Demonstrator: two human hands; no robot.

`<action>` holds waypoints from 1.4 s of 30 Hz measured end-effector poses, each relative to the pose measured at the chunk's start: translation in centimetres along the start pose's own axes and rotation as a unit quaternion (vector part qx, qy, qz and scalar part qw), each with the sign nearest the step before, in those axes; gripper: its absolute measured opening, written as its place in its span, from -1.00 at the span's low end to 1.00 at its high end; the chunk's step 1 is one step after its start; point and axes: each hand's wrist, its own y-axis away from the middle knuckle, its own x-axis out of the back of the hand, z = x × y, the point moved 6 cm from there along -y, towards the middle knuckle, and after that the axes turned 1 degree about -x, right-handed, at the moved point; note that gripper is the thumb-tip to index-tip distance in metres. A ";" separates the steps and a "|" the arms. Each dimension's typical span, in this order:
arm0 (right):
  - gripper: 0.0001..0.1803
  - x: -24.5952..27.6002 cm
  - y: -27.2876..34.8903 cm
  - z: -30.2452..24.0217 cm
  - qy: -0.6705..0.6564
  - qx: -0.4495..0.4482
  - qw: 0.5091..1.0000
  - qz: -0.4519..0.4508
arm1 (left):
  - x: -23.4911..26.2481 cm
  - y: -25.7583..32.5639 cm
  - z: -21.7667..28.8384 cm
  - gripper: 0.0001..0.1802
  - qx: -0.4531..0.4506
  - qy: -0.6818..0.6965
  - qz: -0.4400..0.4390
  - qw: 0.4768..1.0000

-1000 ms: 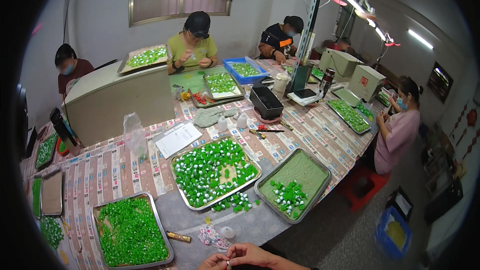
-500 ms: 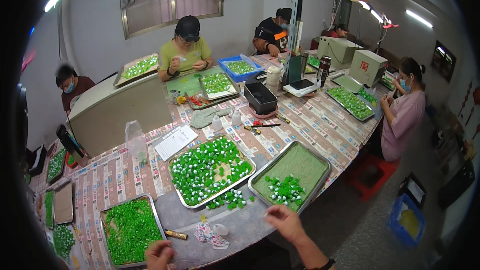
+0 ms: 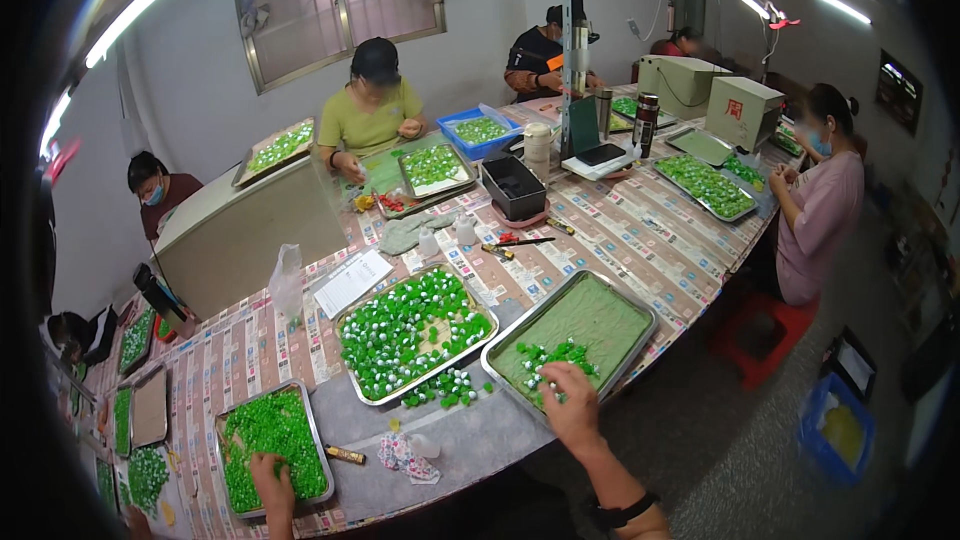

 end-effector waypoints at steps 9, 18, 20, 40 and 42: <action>-0.84 -6.0 7.0 -6.2 -0.139 -0.035 0.960 -0.239 | -0.1 -1.2 1.0 -0.83 -0.025 0.111 0.021 0.993; -0.78 -9.7 8.1 -8.7 -0.092 -0.024 0.962 -0.256 | 0.8 -1.0 0.9 -0.82 -0.016 0.168 0.052 0.984; -0.74 -10.3 8.4 -9.2 -0.093 -0.047 0.962 -0.254 | 1.5 -0.5 0.4 -0.82 0.004 0.180 0.060 0.982; -0.59 -15.0 7.8 -7.6 -0.024 0.011 0.961 -0.274 | -4.4 2.1 4.0 -0.80 0.327 0.673 -0.089 0.657; -0.60 -15.1 7.7 -7.6 -0.033 0.007 0.957 -0.287 | -4.3 1.9 5.7 -0.76 0.323 0.705 -0.123 0.619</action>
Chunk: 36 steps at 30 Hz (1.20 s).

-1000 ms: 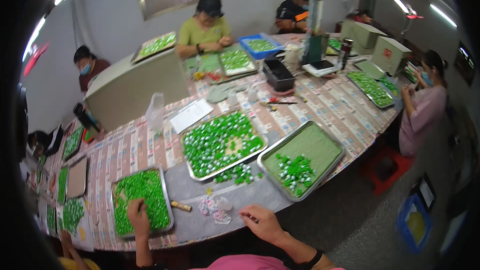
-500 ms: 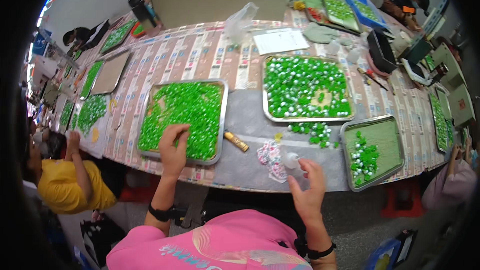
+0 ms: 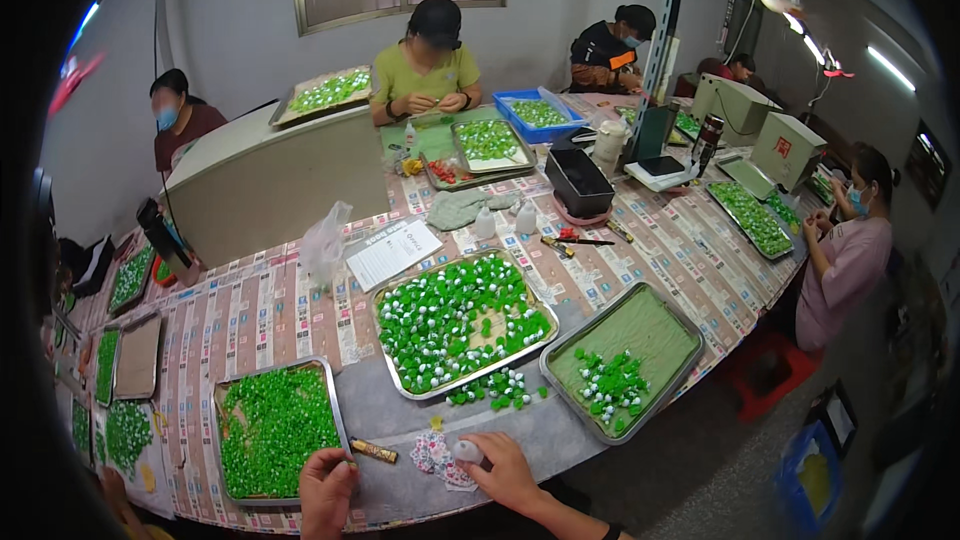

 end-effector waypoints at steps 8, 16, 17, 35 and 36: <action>-0.54 0.9 0.8 -0.9 -0.090 -0.016 0.995 -0.040 | -3.2 0.1 -4.0 -0.78 0.152 0.053 -0.058 0.985; -0.40 3.3 2.3 -2.0 -0.262 -0.147 0.954 0.010 | -6.7 1.2 -4.9 -0.78 0.189 0.126 -0.125 0.966; -0.41 3.5 2.4 -2.2 -0.290 -0.147 0.945 0.023 | -6.5 1.3 -5.0 -0.78 0.190 0.124 -0.123 0.966; -0.52 4.9 2.5 -2.8 -0.256 -0.097 0.960 0.057 | -7.1 1.8 -6.2 -0.85 0.245 0.127 -0.134 0.952; -0.52 4.9 2.6 -2.7 -0.249 -0.094 0.962 0.053 | -7.1 1.8 -6.2 -0.85 0.245 0.128 -0.135 0.951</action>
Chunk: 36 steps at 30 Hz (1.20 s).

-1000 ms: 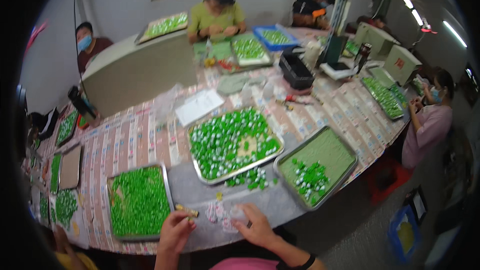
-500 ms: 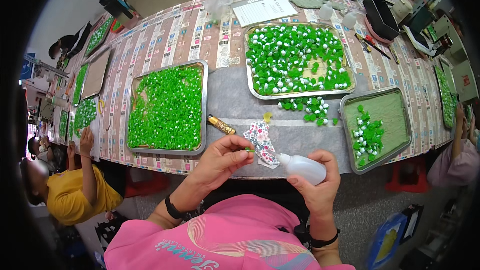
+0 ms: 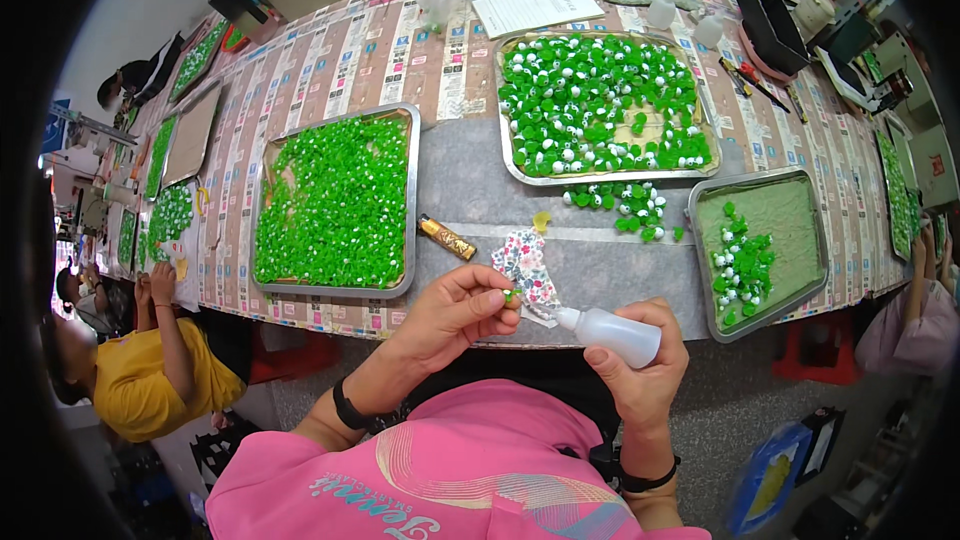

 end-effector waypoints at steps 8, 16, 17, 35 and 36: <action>-0.52 -0.2 0.2 -0.3 0.063 0.031 0.997 0.010 | 0.6 -0.1 -0.3 -0.87 0.011 0.002 -0.001 1.000; -0.54 0.0 0.1 -0.4 0.089 0.045 0.995 0.004 | 0.5 -0.1 -0.5 -0.86 0.022 0.003 -0.002 1.000; -0.54 0.0 0.1 -0.3 0.087 0.042 0.995 0.005 | 0.5 -0.1 -0.5 -0.86 0.023 0.003 -0.001 1.000; -0.55 0.1 0.3 0.3 0.069 0.014 0.997 0.007 | 0.6 0.0 -0.5 -0.85 0.029 0.004 0.000 1.000; -0.55 0.1 0.2 0.3 0.070 0.014 0.997 0.006 | 0.6 0.0 -0.5 -0.85 0.027 0.006 -0.001 1.000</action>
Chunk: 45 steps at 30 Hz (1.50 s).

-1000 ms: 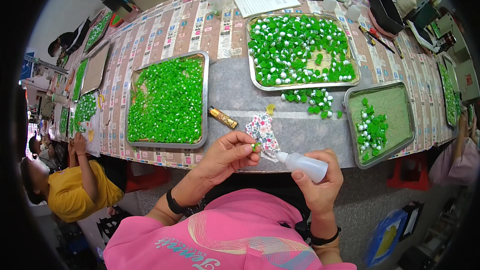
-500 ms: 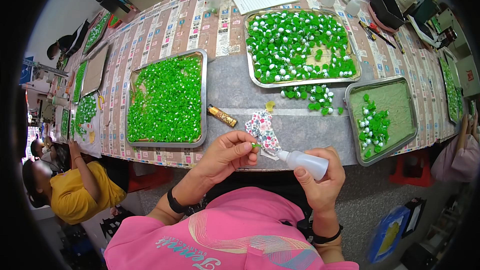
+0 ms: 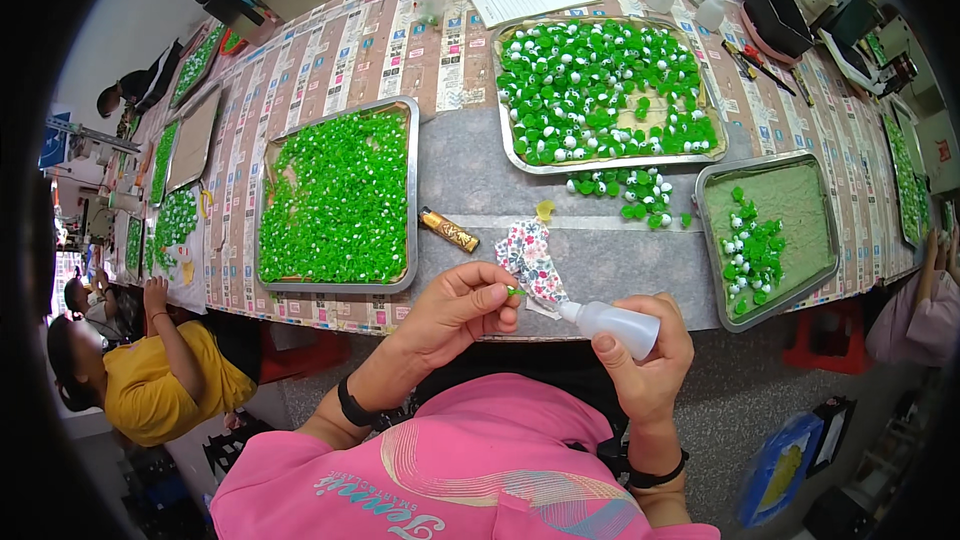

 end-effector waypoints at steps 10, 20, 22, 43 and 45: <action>-0.56 -0.1 -0.2 -0.2 0.014 0.006 1.000 -0.006 | 0.0 0.0 -0.1 -0.85 0.011 -0.002 -0.002 1.000; -0.53 0.2 0.0 -0.2 -0.010 -0.006 1.000 0.008 | 0.0 -0.1 -0.1 -0.85 0.015 -0.005 -0.002 1.000; -0.52 0.2 0.1 -0.1 -0.016 -0.009 1.000 0.007 | -0.1 -0.1 -0.1 -0.85 0.011 -0.004 -0.003 1.000; -0.55 -0.1 0.3 0.0 0.006 -0.002 1.000 0.006 | 0.1 0.0 0.8 -0.81 -0.075 -0.107 0.035 0.991; -0.55 0.0 0.3 0.2 0.004 0.001 1.000 0.002 | 0.1 0.0 0.8 -0.81 -0.075 -0.105 0.036 0.991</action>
